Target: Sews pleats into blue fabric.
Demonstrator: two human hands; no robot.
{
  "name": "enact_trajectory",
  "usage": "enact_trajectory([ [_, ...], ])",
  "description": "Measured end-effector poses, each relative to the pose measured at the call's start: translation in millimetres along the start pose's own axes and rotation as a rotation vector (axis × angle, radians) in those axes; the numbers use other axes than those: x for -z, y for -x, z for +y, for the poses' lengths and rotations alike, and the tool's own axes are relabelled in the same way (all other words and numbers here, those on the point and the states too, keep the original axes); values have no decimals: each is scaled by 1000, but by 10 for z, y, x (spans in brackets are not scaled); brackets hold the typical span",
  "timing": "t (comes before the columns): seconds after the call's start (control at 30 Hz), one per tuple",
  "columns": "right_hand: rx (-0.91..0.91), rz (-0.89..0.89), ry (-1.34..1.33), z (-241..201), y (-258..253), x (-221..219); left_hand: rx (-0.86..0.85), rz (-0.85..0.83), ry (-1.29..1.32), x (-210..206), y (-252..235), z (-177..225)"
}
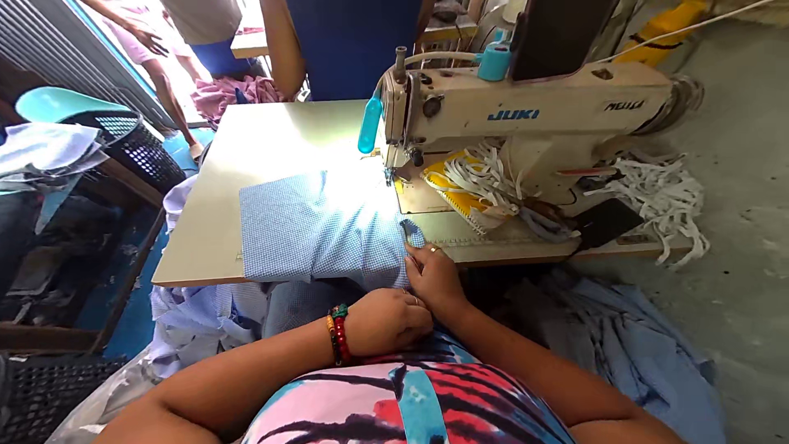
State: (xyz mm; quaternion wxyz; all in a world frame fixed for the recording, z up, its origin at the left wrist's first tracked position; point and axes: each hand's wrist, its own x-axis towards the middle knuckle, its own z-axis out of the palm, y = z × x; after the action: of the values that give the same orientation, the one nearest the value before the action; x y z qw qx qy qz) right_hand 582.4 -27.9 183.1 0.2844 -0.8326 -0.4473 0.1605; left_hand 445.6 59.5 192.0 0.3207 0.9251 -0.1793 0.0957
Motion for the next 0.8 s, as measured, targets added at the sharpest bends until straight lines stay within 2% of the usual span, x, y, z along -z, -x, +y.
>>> enact_trajectory([
  [0.1,28,-11,49,-4,44,19,-92,39,128,15,-8,8],
  [0.17,12,-104,151,-43,43,69,-26,126,146,30,39,-58],
  [0.27,50,-164,349,-57,74,56,337,339,-101,120,206,-342],
  [0.33,130,-116,421,-42,111,7,609,307,-305,251,376,-693],
  [0.4,163,-122,460,-66,128,-8,767,215,-403,421,586,-988],
  [0.53,186,-167,497,-123,132,-31,807,207,-407,696,773,-1212],
  [0.6,188,-182,503,-149,131,-36,865,198,-418,797,630,-1210],
  [0.67,168,-226,505,-190,126,-9,943,190,-432,797,261,-1061],
  [0.7,168,-229,500,-195,127,-6,910,233,-430,707,54,-961],
  [0.8,225,-142,475,-138,142,-45,625,332,-314,313,-324,-856],
])
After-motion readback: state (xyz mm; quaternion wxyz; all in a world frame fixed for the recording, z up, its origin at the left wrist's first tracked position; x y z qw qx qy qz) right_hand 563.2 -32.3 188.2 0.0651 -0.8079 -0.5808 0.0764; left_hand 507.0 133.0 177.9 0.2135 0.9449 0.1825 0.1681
